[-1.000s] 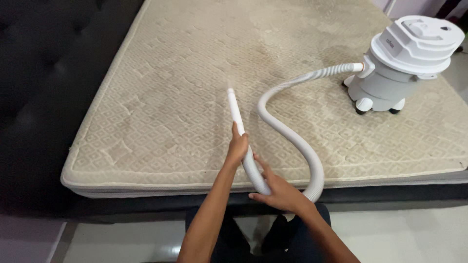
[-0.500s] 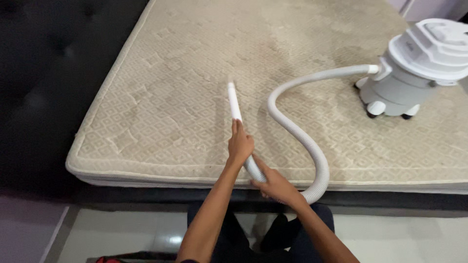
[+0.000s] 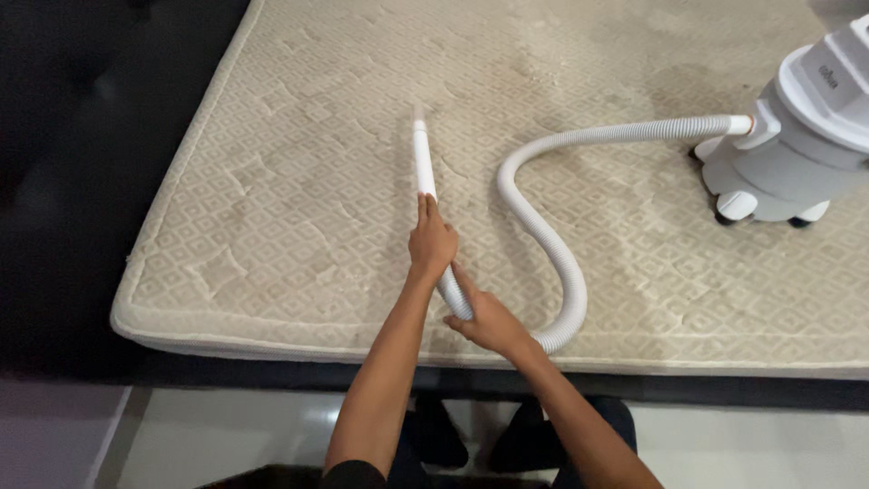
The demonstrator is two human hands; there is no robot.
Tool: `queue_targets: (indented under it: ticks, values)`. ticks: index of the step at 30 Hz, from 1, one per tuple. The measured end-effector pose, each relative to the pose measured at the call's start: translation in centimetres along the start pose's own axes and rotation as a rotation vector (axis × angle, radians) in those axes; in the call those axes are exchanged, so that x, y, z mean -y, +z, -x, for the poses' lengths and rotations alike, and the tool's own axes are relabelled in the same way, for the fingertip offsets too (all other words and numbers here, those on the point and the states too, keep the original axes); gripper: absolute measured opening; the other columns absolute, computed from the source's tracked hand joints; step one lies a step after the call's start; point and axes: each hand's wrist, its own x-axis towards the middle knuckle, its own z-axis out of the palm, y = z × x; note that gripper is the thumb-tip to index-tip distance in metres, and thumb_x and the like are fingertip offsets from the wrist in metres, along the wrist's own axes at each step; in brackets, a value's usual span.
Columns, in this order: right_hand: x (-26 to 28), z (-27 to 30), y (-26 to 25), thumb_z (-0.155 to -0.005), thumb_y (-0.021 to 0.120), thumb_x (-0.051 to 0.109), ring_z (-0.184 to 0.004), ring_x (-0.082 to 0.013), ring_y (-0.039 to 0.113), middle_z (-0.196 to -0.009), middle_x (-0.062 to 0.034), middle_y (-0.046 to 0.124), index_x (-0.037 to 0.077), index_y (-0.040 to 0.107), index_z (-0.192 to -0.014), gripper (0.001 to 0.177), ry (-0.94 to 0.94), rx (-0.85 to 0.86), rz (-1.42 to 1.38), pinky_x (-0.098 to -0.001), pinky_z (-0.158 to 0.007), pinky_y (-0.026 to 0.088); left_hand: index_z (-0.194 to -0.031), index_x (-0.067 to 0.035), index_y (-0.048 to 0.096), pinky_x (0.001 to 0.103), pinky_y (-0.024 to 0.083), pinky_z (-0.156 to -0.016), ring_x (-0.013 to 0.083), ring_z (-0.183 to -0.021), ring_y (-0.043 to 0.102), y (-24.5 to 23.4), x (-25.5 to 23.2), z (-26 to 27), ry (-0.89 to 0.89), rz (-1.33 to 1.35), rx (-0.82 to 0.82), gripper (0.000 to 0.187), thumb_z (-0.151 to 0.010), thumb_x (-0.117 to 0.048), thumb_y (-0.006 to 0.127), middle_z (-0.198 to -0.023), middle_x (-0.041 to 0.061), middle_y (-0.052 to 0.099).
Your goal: The person uses a canister vacuum with a hose and extension wand to clean a mattress and a headboard. They move the nozzle across the mattress surface and then switch to a handheld vacuum to clean the headboard.
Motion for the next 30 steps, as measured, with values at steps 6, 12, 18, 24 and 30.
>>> queue_targets:
  ticks: [6, 12, 18, 24, 30]
  values:
    - [1.1, 2.7, -0.7, -0.082, 0.076, 0.018, -0.096, -0.0352, 0.070, -0.110, -0.0253, 0.072, 0.013, 0.019, -0.164, 0.100, 0.063, 0.050, -0.015, -0.0439, -0.087, 0.052, -0.158, 0.001, 0.026, 0.049, 0.053, -0.098, 0.0453, -0.115, 0.064, -2.4, -1.2, 2.6, -0.014, 0.038, 0.055, 0.076, -0.089, -0.016, 0.054, -0.168, 0.018, 0.023]
    - [3.2, 6.7, -2.9, -0.081, 0.076, 0.017, -0.094, -0.0254, 0.071, -0.124, -0.0192, 0.072, 0.016, 0.026, -0.163, 0.096, -0.055, 0.088, -0.092, -0.0360, -0.089, 0.052, -0.154, 0.005, 0.031, 0.046, 0.045, -0.110, 0.0436, -0.133, 0.052, -5.9, -3.0, 6.7, 0.034, 0.078, 0.034, 0.079, -0.085, -0.020, 0.061, -0.163, 0.025, 0.028]
    - [5.8, 9.4, -3.9, -0.080, 0.077, 0.015, -0.086, -0.0247, 0.070, -0.124, -0.0185, 0.071, 0.014, 0.028, -0.161, 0.094, -0.178, 0.077, -0.041, -0.0355, -0.083, 0.053, -0.153, 0.007, 0.031, 0.045, 0.041, -0.113, 0.0423, -0.139, 0.047, -7.4, -3.8, 8.9, 0.002, 0.091, 0.094, 0.077, -0.087, -0.020, 0.058, -0.163, 0.027, 0.026]
    - [7.4, 10.1, -4.5, -0.081, 0.074, 0.019, -0.080, -0.0312, 0.070, -0.093, -0.0235, 0.073, 0.020, 0.023, -0.163, 0.096, 0.023, 0.110, 0.042, -0.0387, -0.082, 0.054, -0.154, 0.006, 0.031, 0.045, 0.040, -0.115, 0.0436, -0.139, 0.047, -7.8, -4.8, 9.2, -0.020, 0.119, 0.090, 0.076, -0.087, -0.020, 0.057, -0.164, 0.026, 0.025]
    - [5.5, 9.0, -4.0, -0.082, 0.073, 0.017, -0.097, -0.0378, 0.073, -0.107, -0.0238, 0.074, 0.017, 0.025, -0.163, 0.094, -0.168, 0.006, 0.075, -0.0448, -0.088, 0.053, -0.156, 0.004, 0.026, 0.048, 0.044, -0.111, 0.0466, -0.131, 0.053, -7.5, -5.1, 8.8, -0.063, 0.126, 0.073, 0.078, -0.089, -0.021, 0.056, -0.166, 0.024, 0.022]
